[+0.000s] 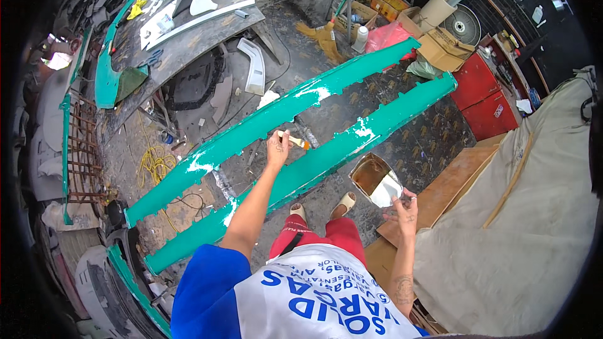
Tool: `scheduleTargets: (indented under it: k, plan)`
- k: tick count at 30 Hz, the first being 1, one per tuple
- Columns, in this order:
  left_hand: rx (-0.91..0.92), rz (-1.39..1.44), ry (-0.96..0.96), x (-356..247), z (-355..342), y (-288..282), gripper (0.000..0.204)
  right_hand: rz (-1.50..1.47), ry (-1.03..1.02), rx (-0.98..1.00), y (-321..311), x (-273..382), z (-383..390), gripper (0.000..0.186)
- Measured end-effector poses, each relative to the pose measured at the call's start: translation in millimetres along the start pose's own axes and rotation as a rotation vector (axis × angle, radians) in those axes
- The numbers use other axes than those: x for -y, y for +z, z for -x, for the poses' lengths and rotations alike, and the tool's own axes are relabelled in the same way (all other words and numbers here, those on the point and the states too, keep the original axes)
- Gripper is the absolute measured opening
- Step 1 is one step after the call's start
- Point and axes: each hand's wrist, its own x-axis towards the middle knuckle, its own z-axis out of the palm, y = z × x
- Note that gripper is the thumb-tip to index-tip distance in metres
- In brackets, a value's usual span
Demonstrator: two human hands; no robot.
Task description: The person applies liquid across the surface of automotive parts using a brush while holding a container of liquid in hand.
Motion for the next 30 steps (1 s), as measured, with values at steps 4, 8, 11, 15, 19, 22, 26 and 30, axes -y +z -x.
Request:
scheduleTargets:
  k: [4,8,11,15,19,22,26,30]
  plan:
    - [-0.015,-0.028,0.048,-2.1,8.6,7.4,0.031,-0.042,0.012,0.018,5.7,7.8,4.3,0.051]
    - [-0.055,-0.079,0.075,-11.3,16.0,8.8,0.031,-0.064,-0.002,0.031,8.9,6.1,8.8,0.051]
    - [-0.029,-0.159,0.146,-16.8,18.1,-4.2,0.029,-0.051,0.0,0.038,9.9,6.4,13.8,0.05]
    - [0.137,-0.107,0.329,-46.2,30.2,-43.3,0.014,-0.068,-0.031,0.037,4.1,-8.9,14.8,0.05]
    - [0.5,-0.367,0.512,-56.0,56.9,-82.8,0.024,-0.052,0.016,0.041,8.0,-1.8,23.0,0.051]
    - [0.643,-0.601,0.524,-31.5,78.8,-122.2,0.031,-0.026,-0.001,0.061,12.5,-4.0,24.4,0.048]
    - [0.794,-0.754,0.467,-32.2,92.2,-160.0,0.033,-0.02,0.002,0.087,15.0,-3.5,26.1,0.047]
    - [0.613,-0.662,0.608,-35.8,91.1,-143.9,0.033,-0.017,-0.038,0.107,19.6,-1.6,25.6,0.046]
